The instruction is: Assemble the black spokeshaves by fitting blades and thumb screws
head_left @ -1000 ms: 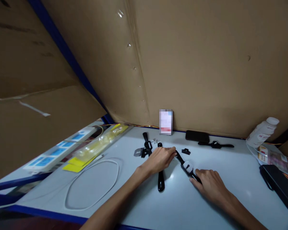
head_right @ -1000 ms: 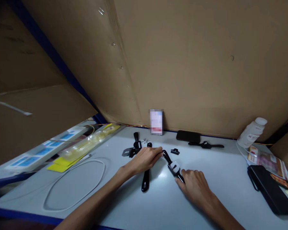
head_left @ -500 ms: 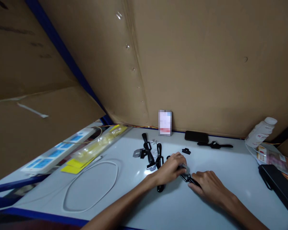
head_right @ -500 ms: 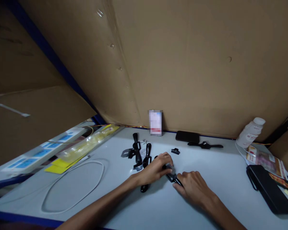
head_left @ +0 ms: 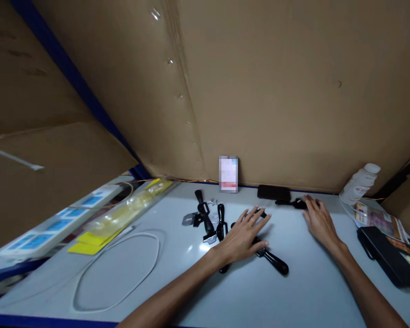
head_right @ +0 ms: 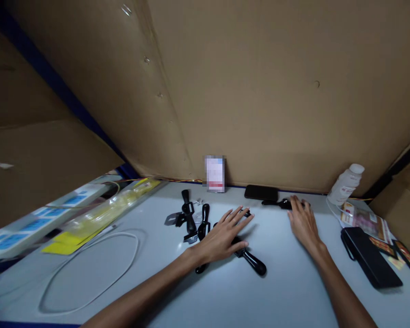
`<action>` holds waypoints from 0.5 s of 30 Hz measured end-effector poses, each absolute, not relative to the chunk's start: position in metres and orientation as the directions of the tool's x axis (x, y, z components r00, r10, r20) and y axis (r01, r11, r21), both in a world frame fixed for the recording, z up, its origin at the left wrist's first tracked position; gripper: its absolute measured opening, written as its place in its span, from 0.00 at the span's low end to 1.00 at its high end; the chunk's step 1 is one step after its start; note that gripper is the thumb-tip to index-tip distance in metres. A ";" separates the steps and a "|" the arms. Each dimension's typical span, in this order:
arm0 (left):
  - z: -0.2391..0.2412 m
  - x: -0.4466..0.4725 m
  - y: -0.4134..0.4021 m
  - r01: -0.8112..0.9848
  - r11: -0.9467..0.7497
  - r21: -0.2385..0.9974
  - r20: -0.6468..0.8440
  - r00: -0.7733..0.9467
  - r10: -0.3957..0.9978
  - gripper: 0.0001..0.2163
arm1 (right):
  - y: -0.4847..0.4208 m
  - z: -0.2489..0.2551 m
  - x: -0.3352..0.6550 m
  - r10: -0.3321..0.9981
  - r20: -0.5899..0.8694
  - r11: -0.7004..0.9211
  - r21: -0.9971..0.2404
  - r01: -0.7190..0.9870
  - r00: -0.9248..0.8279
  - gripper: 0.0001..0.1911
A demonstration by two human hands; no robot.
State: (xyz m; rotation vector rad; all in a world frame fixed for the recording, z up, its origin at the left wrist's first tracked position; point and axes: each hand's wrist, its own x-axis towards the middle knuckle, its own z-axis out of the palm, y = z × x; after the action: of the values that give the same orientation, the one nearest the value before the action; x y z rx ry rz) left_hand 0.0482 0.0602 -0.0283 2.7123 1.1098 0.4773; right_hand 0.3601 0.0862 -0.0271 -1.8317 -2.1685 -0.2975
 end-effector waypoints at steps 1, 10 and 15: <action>-0.030 0.051 0.060 0.661 -0.705 0.257 0.202 0.676 0.708 0.35 | 0.091 -0.031 0.368 0.938 0.318 0.153 -0.021 0.988 -0.138 0.27; -0.031 0.038 0.075 0.694 -0.687 0.215 0.183 0.662 0.727 0.23 | 0.087 -0.030 0.374 0.941 0.256 0.224 0.014 0.975 -0.220 0.20; -0.021 0.017 0.091 0.639 -0.687 0.346 0.237 0.649 0.723 0.20 | 0.075 -0.021 0.361 0.959 0.202 0.194 0.051 0.980 -0.200 0.18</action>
State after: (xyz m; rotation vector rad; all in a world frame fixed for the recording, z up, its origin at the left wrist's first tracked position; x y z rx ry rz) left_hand 0.0165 0.0910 -0.0208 2.6364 1.1074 0.5283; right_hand 0.3612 0.0751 -0.0208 -1.9019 -2.3278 -0.2541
